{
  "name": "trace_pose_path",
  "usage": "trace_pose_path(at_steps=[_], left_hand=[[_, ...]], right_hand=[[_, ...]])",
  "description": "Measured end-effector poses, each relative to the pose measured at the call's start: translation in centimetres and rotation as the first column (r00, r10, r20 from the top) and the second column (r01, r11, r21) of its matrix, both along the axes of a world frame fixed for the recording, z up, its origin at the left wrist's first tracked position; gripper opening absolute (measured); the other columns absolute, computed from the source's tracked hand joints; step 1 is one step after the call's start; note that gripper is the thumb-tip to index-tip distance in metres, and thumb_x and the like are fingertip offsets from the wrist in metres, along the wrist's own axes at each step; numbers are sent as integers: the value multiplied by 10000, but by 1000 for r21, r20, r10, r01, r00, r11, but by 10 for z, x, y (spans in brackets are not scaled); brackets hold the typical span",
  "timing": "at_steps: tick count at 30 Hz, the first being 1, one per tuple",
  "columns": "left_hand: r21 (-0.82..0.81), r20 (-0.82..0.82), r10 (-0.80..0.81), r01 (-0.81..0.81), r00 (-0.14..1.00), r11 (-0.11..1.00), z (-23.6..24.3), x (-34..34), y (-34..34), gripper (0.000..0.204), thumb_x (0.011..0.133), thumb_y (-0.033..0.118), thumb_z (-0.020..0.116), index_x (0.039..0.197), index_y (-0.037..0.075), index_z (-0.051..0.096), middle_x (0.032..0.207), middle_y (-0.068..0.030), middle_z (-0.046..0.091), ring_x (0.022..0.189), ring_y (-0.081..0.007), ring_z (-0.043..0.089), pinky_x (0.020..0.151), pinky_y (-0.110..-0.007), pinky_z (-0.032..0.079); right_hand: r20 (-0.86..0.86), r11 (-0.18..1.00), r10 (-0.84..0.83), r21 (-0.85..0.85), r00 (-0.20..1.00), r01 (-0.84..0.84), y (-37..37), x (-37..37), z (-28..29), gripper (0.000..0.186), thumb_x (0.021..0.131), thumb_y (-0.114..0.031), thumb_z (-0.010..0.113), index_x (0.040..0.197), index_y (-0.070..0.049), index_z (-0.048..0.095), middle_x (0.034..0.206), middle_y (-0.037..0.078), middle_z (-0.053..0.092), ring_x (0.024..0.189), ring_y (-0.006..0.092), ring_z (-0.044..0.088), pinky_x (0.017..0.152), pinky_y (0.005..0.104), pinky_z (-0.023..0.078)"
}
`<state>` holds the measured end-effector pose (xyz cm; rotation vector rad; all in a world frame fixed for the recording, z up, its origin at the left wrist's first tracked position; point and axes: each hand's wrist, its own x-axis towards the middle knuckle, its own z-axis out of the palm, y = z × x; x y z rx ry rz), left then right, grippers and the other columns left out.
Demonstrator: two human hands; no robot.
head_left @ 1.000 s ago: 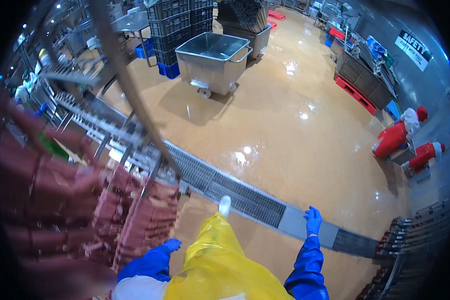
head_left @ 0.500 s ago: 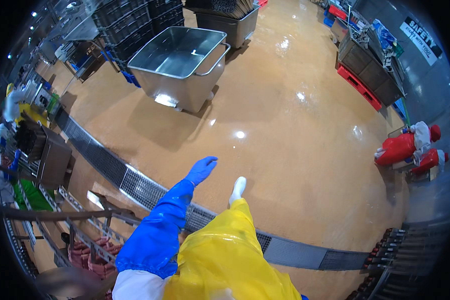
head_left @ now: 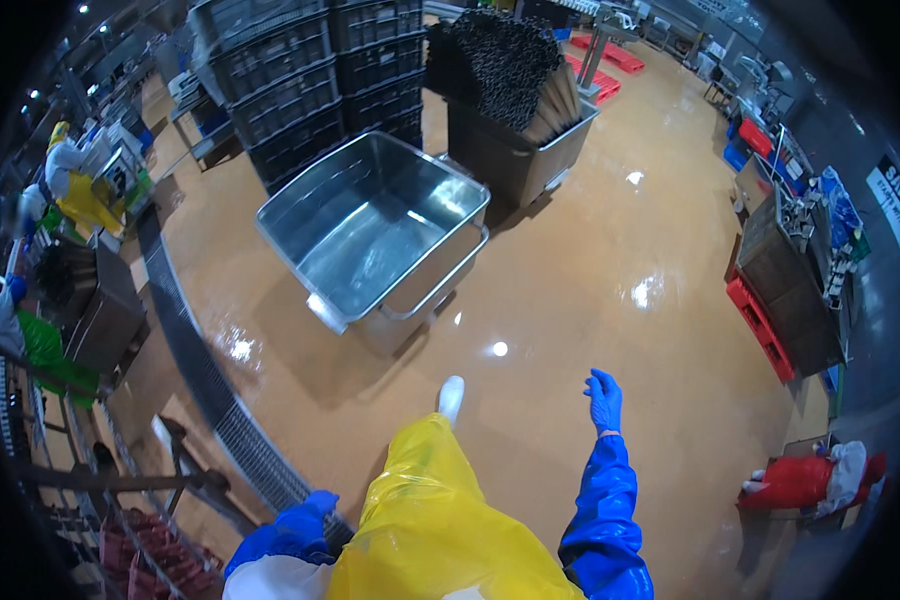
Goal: The person gathers metal rods from a crate and places them into a metal bin. They then walk to a workstation where another worker is present, pick up a blue card, and place it into a bucket. Finally, the person walks to a machine and adjusts a blue hose connected to it.
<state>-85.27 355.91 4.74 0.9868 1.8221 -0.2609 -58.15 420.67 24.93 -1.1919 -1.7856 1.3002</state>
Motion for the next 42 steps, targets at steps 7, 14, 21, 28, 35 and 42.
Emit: trace_pose_path(at_steps=[7, 14, 21, 28, 35, 42], left_hand=[[112, 422, 537, -630, 730, 768, -25, -162, 374, 446, 952, 384, 474, 772, 12, 641, 739, -129, 663, 637, -215, 626, 618, -377, 498], [622, 468, 529, -689, 708, 372, 198, -315, 824, 331, 938, 288, 528, 1077, 5, 627, 929, -94, 651, 856, -153, 596, 792, -309, 477], [598, 648, 530, -796, 547, 93, 236, -369, 954, 326, 938, 194, 556, 1193, -8, 577, 1008, -81, 652, 925, -158, 617, 851, -284, 480], [626, 676, 627, -750, 387, -212, 313, -424, 990, 342, 938, 148, 552, 1250, 10, 536, 1072, -70, 635, 992, -154, 595, 889, -286, 468], [804, 593, 474, -445, 652, -394, 409, -540, 1137, 503, 905, 61, 551, 1384, 26, 401, 1385, -106, 456, 1291, -205, 425, 1085, -343, 326], [863, 497, 504, -341, 706, -372, 444, -547, 1279, 883, 739, 170, 593, 1487, 13, 151, 1540, -137, 190, 1425, -275, 177, 1160, -422, 117]], right_hand=[[366, 983, 182, -77, 913, -165, 119, -27, -149, 213, 871, -176, 635, 1013, -18, 658, 791, 78, 669, 643, 150, 623, 619, 304, 518], [643, 469, 407, -757, 649, 456, 176, 58, -171, 289, 881, -301, 578, 934, -34, 678, 792, 131, 694, 611, 219, 655, 526, 367, 503], [484, 920, 320, -365, 814, -144, 577, -109, -221, 175, 867, -192, 570, 816, -43, 645, 664, 81, 625, 574, 193, 603, 496, 368, 502], [-75, 784, 558, 375, 826, -495, 763, -574, 181, 388, 834, -197, 705, 1170, -35, 600, 1103, 99, 631, 983, 198, 605, 843, 302, 488], [-131, 540, 769, 656, 625, -528, 801, -747, 339, 448, 798, -220, 731, 1194, -61, 592, 1122, 111, 605, 1006, 220, 598, 886, 340, 480], [137, 175, 928, 663, 347, -728, 897, -808, 371, 527, 771, -281, 756, 1208, -42, 584, 1119, 118, 615, 1038, 232, 589, 919, 358, 461]])
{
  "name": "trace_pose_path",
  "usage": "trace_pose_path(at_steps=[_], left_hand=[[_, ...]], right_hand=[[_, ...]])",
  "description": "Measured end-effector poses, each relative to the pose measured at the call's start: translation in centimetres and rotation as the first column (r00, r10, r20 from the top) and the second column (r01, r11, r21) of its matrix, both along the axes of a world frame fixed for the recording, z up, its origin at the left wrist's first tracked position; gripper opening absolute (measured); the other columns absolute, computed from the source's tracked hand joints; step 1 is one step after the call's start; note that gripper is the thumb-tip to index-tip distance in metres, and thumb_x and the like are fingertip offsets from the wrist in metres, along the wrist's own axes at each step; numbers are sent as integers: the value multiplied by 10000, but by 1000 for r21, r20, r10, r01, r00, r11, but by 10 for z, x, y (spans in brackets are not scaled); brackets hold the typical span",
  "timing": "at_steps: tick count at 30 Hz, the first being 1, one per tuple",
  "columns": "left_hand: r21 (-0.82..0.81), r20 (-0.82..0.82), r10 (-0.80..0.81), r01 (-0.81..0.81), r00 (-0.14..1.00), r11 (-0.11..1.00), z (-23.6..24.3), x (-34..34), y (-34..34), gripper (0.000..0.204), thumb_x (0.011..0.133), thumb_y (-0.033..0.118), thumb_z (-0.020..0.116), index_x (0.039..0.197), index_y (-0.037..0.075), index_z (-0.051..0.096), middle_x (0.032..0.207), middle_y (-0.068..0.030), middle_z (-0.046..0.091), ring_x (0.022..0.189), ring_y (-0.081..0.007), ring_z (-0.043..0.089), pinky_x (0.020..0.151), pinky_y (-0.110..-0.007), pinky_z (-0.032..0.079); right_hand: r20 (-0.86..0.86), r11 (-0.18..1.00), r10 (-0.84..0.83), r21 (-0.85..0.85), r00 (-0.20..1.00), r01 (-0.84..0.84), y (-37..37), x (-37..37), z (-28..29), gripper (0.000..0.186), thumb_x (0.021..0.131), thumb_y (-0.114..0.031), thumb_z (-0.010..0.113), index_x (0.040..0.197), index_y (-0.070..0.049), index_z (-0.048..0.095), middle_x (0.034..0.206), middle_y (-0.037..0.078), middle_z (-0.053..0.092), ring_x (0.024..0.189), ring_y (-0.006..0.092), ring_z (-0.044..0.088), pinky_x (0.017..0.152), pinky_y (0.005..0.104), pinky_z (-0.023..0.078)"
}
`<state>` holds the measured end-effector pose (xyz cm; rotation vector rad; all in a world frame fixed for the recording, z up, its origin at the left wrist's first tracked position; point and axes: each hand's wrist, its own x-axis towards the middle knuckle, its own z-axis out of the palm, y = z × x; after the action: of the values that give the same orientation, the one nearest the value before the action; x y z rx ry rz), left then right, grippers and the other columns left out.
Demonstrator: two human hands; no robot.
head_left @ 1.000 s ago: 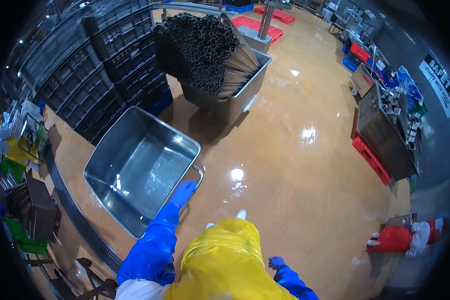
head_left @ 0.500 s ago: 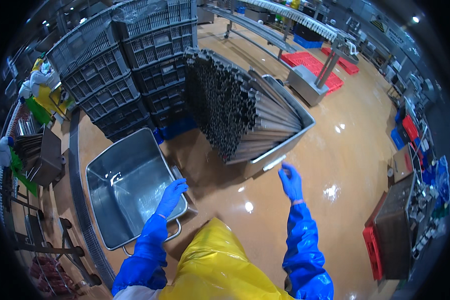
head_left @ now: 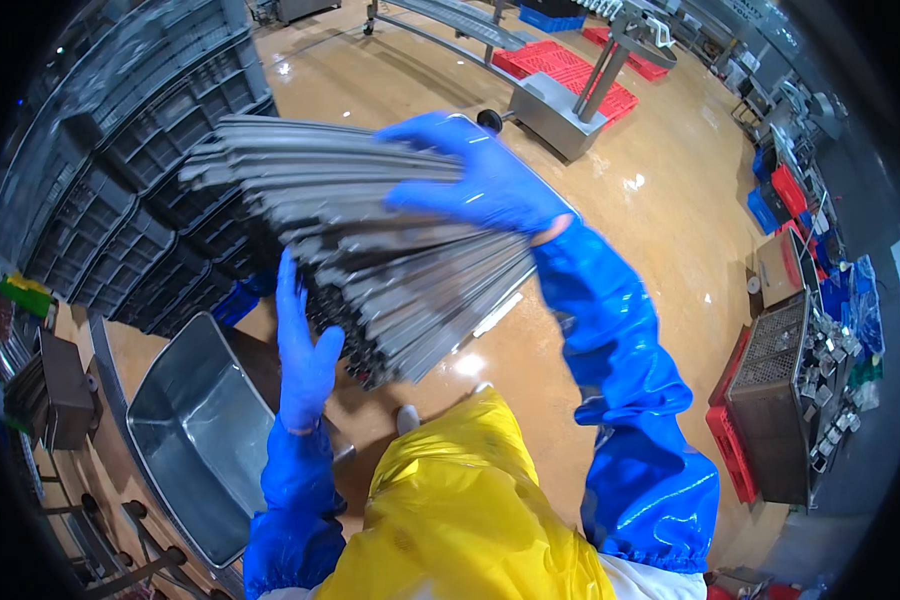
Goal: The person gathers metal rods from a crate and places them into a metal bin. They then walk to a workstation where another worker is present, pick up a blue card, and place it into a bucket. Finally, the person walks to a machine and adjusts a blue hose connected to it.
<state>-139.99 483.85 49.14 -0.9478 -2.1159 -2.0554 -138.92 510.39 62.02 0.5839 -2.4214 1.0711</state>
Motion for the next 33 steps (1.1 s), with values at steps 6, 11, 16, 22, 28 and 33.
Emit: trace_pose_path(at_steps=[6, 11, 16, 22, 28, 33], left_hand=[[2, 330, 476, -505, 815, 863, -22, 7, 16, 776, 891, 380, 557, 1489, 47, 193, 1534, -101, 212, 1413, -249, 204, 1152, -408, 152], [-262, 284, 601, -543, 747, 798, 12, 53, 45, 763, 898, 330, 546, 1484, 12, 177, 1514, -146, 245, 1397, -256, 241, 1139, -387, 190], [-297, 184, 702, -642, 688, 707, 102, 22, 109, 977, 751, 218, 774, 1445, -89, 159, 1442, -225, 334, 1341, -272, 333, 1108, -354, 262], [-125, -63, 755, -756, 652, 643, 123, 32, 169, 1177, 582, 247, 893, 1448, -74, 163, 1448, -232, 317, 1365, -314, 297, 1114, -375, 262], [465, 390, 488, -625, 781, 627, -63, 26, 308, 1156, 615, 129, 870, 1465, 39, 93, 1413, -153, 308, 1312, -262, 330, 1077, -391, 318], [151, 378, 571, -657, 729, 739, -107, 22, 345, 877, 693, 180, 841, 1375, 1, 319, 1317, -138, 442, 1221, -231, 454, 1017, -356, 399]], right_hand=[[12, 893, 449, -31, 894, -448, -14, -73, -68, 915, 607, -529, 786, 1302, -19, 478, 1186, 230, 554, 1102, 389, 526, 979, 431, 405], [-79, 804, 585, -71, 807, -590, -23, -93, -123, 1030, 606, -563, 772, 1379, -7, 379, 1239, 258, 506, 1149, 423, 479, 1007, 459, 368], [90, 735, 678, -76, 730, -674, 5, -124, -62, 1166, 568, -613, 770, 1418, 31, 299, 1289, 293, 469, 1167, 432, 472, 1005, 474, 363], [128, 574, 807, 58, 576, -817, 69, -143, -4, 1180, 579, -481, 822, 1464, 13, 217, 1465, 251, 313, 1379, 356, 281, 1137, 402, 203], [701, 546, 680, -289, 214, -786, 121, -155, -83, 1136, 570, -337, 853, 1453, 32, 239, 1501, 167, 280, 1397, 248, 232, 1143, 345, 157], [556, 621, 714, -222, 426, -752, 152, -148, -147, 1080, 555, -330, 878, 1406, 47, 332, 1385, 188, 433, 1322, 283, 363, 1117, 356, 234]])
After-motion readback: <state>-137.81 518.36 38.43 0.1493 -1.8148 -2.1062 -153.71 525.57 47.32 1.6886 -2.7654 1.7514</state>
